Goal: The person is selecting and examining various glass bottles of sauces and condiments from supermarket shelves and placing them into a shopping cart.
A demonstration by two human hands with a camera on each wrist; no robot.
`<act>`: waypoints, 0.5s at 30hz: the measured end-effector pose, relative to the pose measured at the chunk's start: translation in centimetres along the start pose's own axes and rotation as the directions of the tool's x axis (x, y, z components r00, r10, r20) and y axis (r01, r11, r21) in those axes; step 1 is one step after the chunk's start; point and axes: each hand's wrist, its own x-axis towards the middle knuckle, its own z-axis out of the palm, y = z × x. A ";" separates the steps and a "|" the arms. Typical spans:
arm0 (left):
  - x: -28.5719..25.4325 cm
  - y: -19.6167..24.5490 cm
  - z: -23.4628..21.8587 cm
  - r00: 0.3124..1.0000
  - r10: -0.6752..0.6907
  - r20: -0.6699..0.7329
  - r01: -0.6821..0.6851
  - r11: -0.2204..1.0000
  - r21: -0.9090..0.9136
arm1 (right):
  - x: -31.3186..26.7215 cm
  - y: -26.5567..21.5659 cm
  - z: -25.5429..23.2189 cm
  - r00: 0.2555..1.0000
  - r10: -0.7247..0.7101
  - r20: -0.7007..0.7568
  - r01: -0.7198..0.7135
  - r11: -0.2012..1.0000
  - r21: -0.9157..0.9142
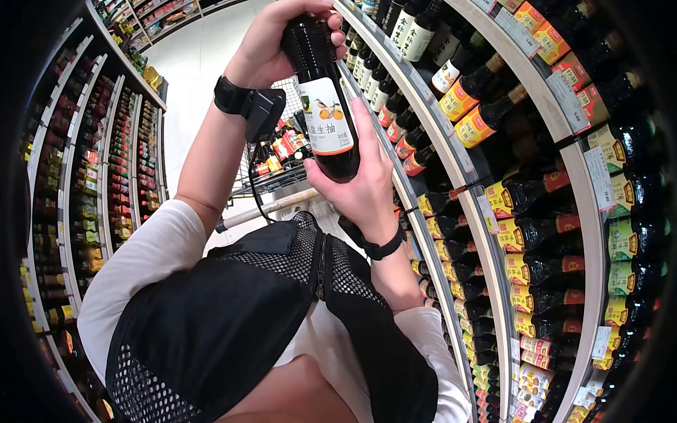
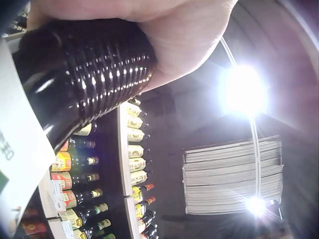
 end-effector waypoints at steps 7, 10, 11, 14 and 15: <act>-0.3 1.0 0.5 1.000 0.016 -0.014 -0.015 0.997 0.074 | 0.1 0.3 0.9 0.999 0.032 0.002 -0.032 0.983 0.182; -0.2 1.1 0.5 0.999 0.036 -0.009 -0.035 0.994 0.105 | 0.2 0.7 1.2 0.998 0.017 0.062 -0.032 0.967 0.254; -0.2 1.1 0.4 0.999 0.046 0.002 -0.046 0.992 0.115 | 0.2 0.5 1.4 0.998 0.030 0.061 -0.048 0.947 0.318; -0.3 1.0 0.4 0.996 0.080 0.048 -0.086 0.987 0.134 | 0.1 0.0 1.7 0.996 0.066 0.063 -0.087 0.891 0.446; -0.3 1.0 0.2 0.996 0.080 0.046 -0.085 0.987 0.134 | 0.1 -0.2 1.8 0.994 0.086 0.062 -0.106 0.856 0.507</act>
